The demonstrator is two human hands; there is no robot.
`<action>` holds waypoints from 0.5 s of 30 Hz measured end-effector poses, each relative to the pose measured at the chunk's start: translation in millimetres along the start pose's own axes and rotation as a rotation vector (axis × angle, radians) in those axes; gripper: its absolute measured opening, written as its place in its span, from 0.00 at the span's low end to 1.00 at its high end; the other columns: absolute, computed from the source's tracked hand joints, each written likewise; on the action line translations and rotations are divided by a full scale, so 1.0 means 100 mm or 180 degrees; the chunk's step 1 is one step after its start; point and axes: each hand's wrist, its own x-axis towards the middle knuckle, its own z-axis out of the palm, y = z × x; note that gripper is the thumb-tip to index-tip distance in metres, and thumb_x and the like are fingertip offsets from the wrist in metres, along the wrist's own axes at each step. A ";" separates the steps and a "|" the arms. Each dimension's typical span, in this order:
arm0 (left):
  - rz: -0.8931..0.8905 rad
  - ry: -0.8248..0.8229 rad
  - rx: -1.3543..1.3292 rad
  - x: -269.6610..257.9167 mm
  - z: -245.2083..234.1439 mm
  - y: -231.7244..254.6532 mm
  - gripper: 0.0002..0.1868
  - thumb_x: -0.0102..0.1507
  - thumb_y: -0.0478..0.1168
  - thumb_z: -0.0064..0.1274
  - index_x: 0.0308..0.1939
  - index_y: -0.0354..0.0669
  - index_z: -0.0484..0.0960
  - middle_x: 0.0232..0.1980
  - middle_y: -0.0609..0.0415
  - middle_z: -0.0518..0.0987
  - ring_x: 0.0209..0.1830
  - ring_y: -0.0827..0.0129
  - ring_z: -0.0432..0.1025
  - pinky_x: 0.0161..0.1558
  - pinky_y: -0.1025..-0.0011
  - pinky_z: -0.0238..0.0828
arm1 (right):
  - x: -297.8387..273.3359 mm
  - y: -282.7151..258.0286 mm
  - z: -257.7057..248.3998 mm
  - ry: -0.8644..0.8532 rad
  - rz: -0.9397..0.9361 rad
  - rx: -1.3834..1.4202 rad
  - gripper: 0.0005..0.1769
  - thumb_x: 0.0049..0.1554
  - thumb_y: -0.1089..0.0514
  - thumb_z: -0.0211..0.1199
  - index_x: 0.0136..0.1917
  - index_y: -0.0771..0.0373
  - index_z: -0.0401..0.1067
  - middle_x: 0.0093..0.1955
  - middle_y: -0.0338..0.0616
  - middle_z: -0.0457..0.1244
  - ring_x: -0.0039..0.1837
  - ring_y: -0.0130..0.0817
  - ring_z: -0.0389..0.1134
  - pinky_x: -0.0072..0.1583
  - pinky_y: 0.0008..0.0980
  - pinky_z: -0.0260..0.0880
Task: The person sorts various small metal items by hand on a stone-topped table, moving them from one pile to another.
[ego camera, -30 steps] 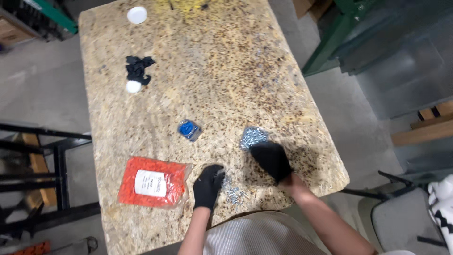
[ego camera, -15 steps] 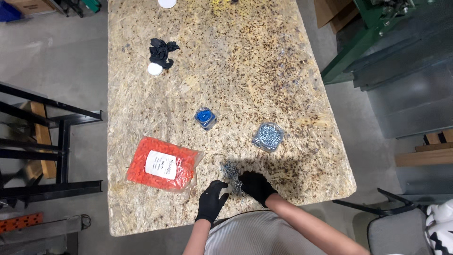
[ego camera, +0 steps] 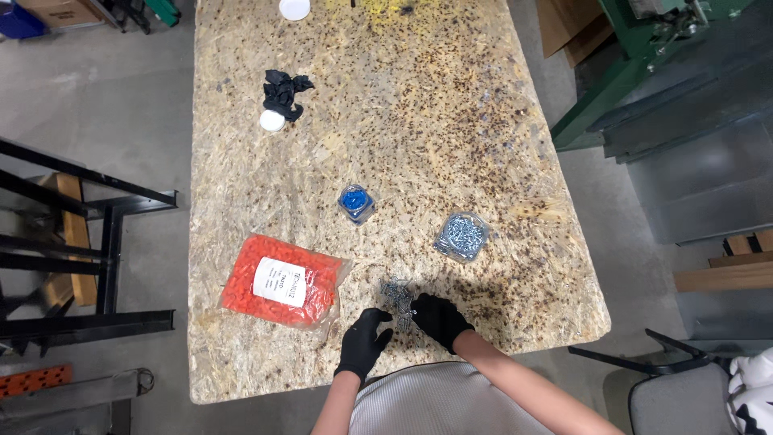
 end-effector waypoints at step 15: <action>0.0028 0.0438 0.0264 0.27 0.06 0.09 0.14 0.66 0.49 0.55 0.54 0.55 0.83 0.52 0.59 0.83 0.49 0.63 0.81 0.43 0.64 0.76 | -0.03 -0.11 -0.50 -0.0599 0.1544 0.2341 0.21 0.63 0.55 0.59 0.69 0.46 0.74 0.77 0.40 0.59 0.77 0.34 0.59 0.75 0.29 0.62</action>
